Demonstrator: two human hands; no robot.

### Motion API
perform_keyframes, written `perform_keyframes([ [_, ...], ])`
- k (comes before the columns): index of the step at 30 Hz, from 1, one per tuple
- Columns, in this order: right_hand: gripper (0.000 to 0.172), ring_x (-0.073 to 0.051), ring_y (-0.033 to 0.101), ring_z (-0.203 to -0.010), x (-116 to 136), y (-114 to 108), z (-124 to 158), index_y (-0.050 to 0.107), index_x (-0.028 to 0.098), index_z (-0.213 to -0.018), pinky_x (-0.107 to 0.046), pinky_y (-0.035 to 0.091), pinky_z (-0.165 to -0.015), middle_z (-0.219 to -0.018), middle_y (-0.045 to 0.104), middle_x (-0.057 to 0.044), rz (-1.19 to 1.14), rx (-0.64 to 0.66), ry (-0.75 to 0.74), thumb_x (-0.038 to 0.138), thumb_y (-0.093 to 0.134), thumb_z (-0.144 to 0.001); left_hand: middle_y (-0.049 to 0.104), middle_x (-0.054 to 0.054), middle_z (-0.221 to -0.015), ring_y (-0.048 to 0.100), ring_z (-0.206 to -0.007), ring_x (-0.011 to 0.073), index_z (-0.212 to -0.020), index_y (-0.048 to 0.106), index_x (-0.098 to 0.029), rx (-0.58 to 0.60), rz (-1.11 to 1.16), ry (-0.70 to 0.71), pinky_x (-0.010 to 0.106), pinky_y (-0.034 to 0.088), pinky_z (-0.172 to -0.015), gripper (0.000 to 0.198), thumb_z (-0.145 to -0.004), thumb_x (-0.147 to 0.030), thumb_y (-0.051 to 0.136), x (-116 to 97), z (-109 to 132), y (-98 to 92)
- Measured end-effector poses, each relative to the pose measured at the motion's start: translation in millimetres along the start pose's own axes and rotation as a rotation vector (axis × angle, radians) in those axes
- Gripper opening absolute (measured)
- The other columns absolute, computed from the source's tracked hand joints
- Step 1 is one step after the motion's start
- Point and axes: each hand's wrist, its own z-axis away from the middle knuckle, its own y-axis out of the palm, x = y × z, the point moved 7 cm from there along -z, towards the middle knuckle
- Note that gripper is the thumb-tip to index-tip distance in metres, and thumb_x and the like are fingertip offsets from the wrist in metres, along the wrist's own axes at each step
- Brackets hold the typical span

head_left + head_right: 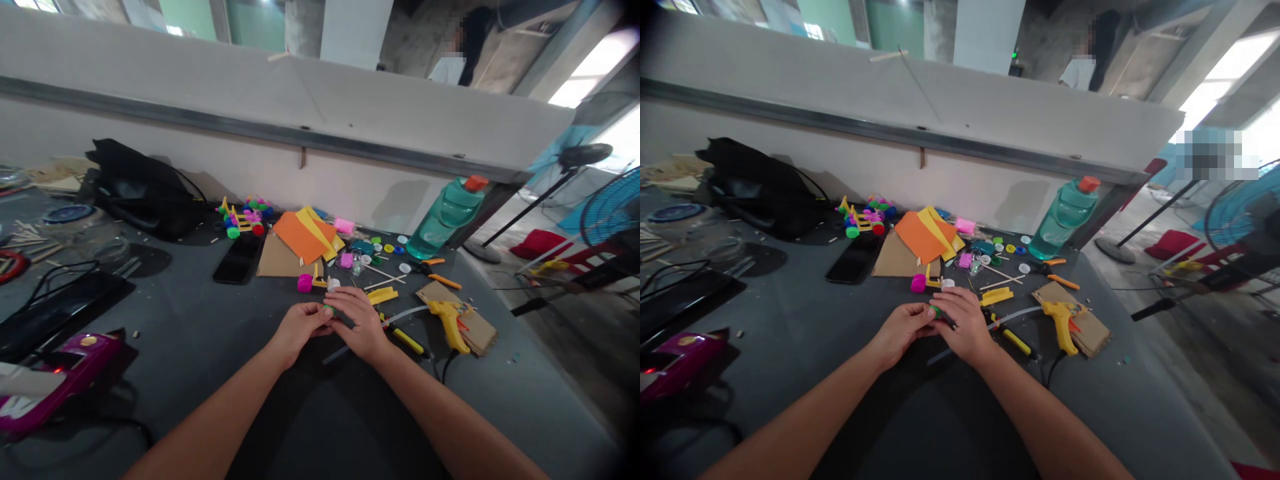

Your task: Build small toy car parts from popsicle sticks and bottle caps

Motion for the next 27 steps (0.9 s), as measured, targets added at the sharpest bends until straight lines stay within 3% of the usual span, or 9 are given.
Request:
perform_keyframes([
  [5, 0.023, -0.022, 0.055, -0.105, -0.4, -5.4, -0.6, 0.064, 0.025, -0.099, -0.043, 0.044, -0.092, -0.101, 0.068, -0.005, -0.019, -0.058, 0.038, 0.02, 0.066, -0.076, 0.063, 0.003, -0.074, 0.058, -0.071, 0.012, -0.078, 0.068, -0.011, 0.003, 0.04, 0.018, 0.032, 0.051, -0.075, 0.025, -0.069, -0.035, 0.071, -3.1, 0.5, 0.5],
  [10, 0.037, -0.023, 0.053, -0.109, 1.6, -4.9, -2.2, 0.06, 0.024, -0.111, -0.044, 0.043, -0.093, -0.109, 0.065, -0.006, -0.042, -0.022, 0.038, 0.026, 0.067, -0.075, 0.062, 0.003, -0.069, 0.057, -0.067, 0.0105, -0.071, 0.065, -0.01, -0.014, 0.055, 0.008, 0.028, 0.05, -0.071, 0.024, -0.067, -0.033, 0.073, -2.7, -0.4, -0.9],
  [18, 0.018, -0.024, 0.055, -0.107, -3.1, -6.2, -1.1, 0.065, 0.025, -0.094, -0.045, 0.044, -0.091, -0.102, 0.068, -0.005, -0.043, -0.052, 0.076, 0.025, 0.067, -0.075, 0.063, 0.004, -0.073, 0.057, -0.069, 0.012, -0.078, 0.069, -0.01, 0.028, 0.059, -0.009, 0.031, 0.051, -0.074, 0.03, -0.07, -0.038, 0.07, -1.7, 0.8, 3.2],
  [23, 0.032, -0.025, 0.054, -0.108, -0.8, -4.1, -2.5, 0.063, 0.025, -0.104, -0.045, 0.044, -0.093, -0.107, 0.066, -0.006, -0.041, -0.015, 0.058, 0.028, 0.069, -0.073, 0.064, 0.005, -0.071, 0.059, -0.068, 0.0123, -0.076, 0.068, -0.01, 0.004, 0.071, -0.01, 0.031, 0.05, -0.075, 0.03, -0.07, -0.038, 0.07, -0.5, -0.4, 0.9],
  [27, 0.023, -0.022, 0.055, -0.107, -0.1, -5.3, -2.8, 0.065, 0.024, -0.1, -0.043, 0.044, -0.093, -0.103, 0.068, -0.005, -0.039, -0.041, 0.044, 0.024, 0.066, -0.077, 0.064, 0.004, -0.071, 0.058, -0.067, 0.0119, -0.077, 0.069, -0.01, -0.004, 0.079, 0.002, 0.032, 0.051, -0.073, 0.031, -0.072, -0.04, 0.068, -2.4, 0.4, 1.1],
])
